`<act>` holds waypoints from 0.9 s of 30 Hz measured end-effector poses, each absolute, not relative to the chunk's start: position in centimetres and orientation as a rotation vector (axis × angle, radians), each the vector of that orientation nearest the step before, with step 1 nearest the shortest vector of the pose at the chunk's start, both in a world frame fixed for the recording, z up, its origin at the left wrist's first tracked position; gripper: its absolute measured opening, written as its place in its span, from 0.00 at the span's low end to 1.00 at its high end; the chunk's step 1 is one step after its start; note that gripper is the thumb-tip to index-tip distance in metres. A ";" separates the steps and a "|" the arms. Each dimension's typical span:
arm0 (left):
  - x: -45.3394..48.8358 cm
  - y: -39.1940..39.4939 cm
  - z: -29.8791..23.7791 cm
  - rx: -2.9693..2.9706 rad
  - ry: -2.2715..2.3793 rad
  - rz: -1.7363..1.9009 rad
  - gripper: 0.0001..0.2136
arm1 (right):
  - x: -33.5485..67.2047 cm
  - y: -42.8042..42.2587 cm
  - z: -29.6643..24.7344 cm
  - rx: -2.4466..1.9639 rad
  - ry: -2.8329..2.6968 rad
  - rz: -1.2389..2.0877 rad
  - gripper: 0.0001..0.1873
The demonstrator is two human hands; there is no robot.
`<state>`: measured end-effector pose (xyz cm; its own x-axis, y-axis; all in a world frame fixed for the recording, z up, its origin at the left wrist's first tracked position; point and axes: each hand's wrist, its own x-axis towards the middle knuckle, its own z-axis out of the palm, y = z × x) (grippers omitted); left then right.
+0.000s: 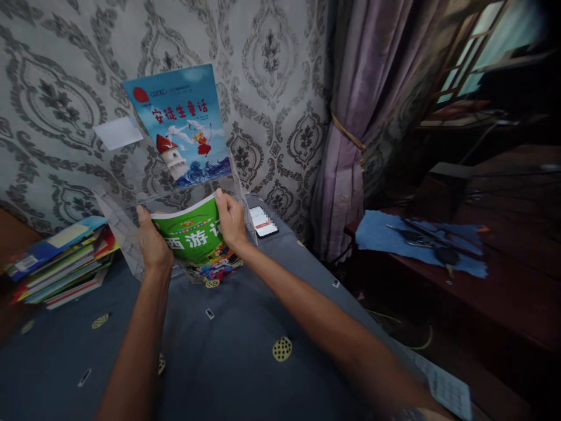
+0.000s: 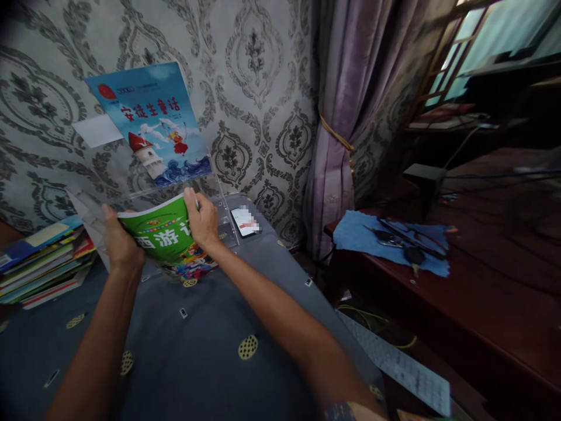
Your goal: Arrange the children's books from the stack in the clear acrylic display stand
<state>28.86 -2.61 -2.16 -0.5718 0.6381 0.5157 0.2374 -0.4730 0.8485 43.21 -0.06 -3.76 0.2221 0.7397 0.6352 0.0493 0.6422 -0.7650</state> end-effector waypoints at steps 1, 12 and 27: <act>28.9 -2.6 -2.1 1.243 1.411 2.152 0.27 | 43.3 -0.1 -3.8 -0.764 -1.280 0.545 0.34; 28.9 -2.4 -2.1 1.163 1.245 2.172 0.27 | 43.3 0.4 -4.2 -0.746 -1.285 0.536 0.35; 28.4 -2.0 -2.6 1.218 1.313 2.170 0.27 | 43.3 0.6 -4.4 -0.702 -1.271 0.540 0.32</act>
